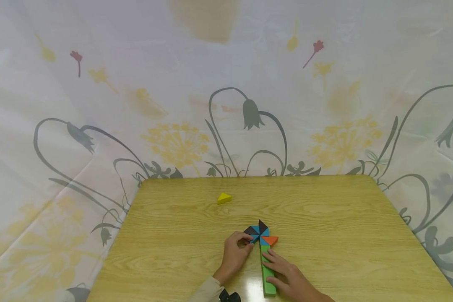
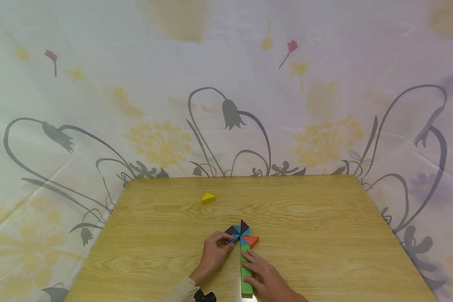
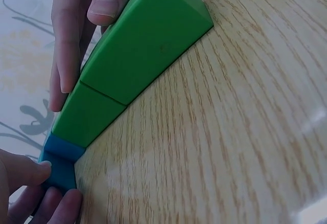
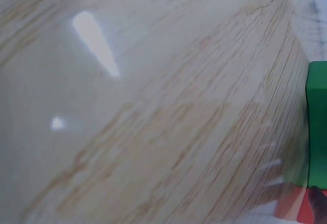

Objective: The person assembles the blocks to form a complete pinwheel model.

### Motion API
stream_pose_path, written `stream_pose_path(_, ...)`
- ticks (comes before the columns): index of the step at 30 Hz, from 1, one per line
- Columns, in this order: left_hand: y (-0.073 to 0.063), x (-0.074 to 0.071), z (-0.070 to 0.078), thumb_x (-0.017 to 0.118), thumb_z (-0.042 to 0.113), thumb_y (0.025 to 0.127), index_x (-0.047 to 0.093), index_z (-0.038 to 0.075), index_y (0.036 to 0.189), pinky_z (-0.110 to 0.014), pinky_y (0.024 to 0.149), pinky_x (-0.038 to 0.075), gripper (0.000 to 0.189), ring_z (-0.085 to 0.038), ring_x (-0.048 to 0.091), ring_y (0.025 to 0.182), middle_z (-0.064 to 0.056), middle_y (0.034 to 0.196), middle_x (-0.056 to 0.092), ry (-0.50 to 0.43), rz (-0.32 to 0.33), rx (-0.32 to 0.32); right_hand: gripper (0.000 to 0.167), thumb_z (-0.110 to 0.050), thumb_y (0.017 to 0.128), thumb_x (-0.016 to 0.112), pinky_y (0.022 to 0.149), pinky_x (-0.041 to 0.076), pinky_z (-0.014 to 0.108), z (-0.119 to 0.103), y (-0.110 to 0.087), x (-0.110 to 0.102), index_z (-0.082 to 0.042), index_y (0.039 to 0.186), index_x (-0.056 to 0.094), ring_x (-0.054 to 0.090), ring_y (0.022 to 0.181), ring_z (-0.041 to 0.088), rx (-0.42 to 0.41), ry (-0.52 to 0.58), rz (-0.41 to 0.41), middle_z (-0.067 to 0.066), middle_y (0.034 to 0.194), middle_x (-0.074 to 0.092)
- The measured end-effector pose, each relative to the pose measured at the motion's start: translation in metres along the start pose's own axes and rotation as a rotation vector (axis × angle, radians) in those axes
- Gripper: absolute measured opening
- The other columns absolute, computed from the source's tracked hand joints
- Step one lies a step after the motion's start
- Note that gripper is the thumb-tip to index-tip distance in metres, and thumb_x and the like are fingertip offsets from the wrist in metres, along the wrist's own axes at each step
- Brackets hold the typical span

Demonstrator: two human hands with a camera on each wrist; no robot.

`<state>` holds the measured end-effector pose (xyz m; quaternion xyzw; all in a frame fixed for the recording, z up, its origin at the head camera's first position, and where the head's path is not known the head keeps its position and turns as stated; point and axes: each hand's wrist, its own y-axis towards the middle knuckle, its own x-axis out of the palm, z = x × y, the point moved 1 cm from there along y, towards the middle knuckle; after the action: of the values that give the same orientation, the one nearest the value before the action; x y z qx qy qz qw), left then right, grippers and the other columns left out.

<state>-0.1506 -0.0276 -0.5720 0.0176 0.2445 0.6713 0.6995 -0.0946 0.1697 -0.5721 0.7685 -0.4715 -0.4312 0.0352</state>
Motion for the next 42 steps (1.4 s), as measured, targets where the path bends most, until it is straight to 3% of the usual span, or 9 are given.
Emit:
stream_pose_path(5, 0.000, 0.000, 0.002, 0.071, -0.006, 0.078, 0.070, 0.002, 0.089, -0.023, 0.065, 0.052, 0.014, -0.019, 0.064, 0.075, -0.011, 0.086, 0.064, -0.003, 0.002, -0.027, 0.041, -0.015, 0.088, 0.067, 0.103, 0.031, 0.016, -0.002, 0.001, -0.002, 0.001, 0.125, 0.060, 0.036, 0.134, 0.022, -0.016, -0.008, 0.005, 0.020, 0.134, 0.051)
stream_pose_path(13, 0.006, -0.012, 0.009, 0.068, 0.003, 0.085, 0.070, 0.005, 0.092, -0.025, 0.069, 0.051, 0.007, -0.015, 0.061, 0.080, -0.005, 0.088, 0.064, 0.016, -0.038, -0.085, 0.042, -0.015, 0.086, 0.069, 0.103, 0.026, 0.013, 0.002, 0.000, 0.000, 0.001, 0.124, 0.061, 0.041, 0.130, 0.031, -0.015, -0.019, 0.020, 0.020, 0.133, 0.052)
stream_pose_path(18, 0.020, -0.027, 0.008, 0.065, 0.007, 0.089, 0.070, 0.005, 0.097, -0.024, 0.065, 0.051, 0.010, -0.017, 0.061, 0.083, -0.004, 0.094, 0.064, 0.026, -0.060, -0.090, 0.042, -0.017, 0.088, 0.068, 0.103, 0.029, 0.015, 0.002, -0.001, 0.000, 0.000, 0.125, 0.060, 0.040, 0.131, 0.029, 0.007, -0.027, 0.006, 0.020, 0.134, 0.052)
stream_pose_path(25, 0.040, -0.048, 0.002, 0.063, -0.001, 0.087, 0.069, 0.000, 0.098, -0.024, 0.064, 0.052, 0.013, -0.025, 0.062, 0.084, -0.009, 0.098, 0.065, 0.081, -0.099, -0.081, 0.042, -0.017, 0.087, 0.068, 0.101, 0.034, 0.018, 0.001, -0.001, -0.001, -0.001, 0.125, 0.061, 0.040, 0.130, 0.028, 0.016, -0.037, 0.007, 0.018, 0.134, 0.052)
stream_pose_path(35, 0.072, -0.075, -0.013, 0.063, -0.005, 0.085, 0.068, -0.004, 0.102, -0.032, 0.070, 0.053, 0.018, -0.030, 0.060, 0.087, -0.016, 0.101, 0.063, 0.136, -0.041, -0.071, 0.045, -0.006, 0.082, 0.072, 0.101, 0.035, 0.019, 0.003, -0.002, 0.003, 0.001, 0.125, 0.060, 0.035, 0.134, 0.019, -0.047, -0.001, 0.046, 0.015, 0.136, 0.051)
stream_pose_path(42, 0.092, -0.090, -0.028, 0.064, -0.008, 0.083, 0.066, -0.006, 0.105, -0.042, 0.073, 0.053, 0.022, -0.038, 0.057, 0.092, -0.020, 0.105, 0.059, 0.148, -0.002, -0.086, 0.045, -0.007, 0.082, 0.071, 0.101, 0.037, 0.021, 0.003, -0.002, 0.004, 0.001, 0.125, 0.060, 0.035, 0.134, 0.018, -0.019, 0.006, 0.042, 0.014, 0.136, 0.051)
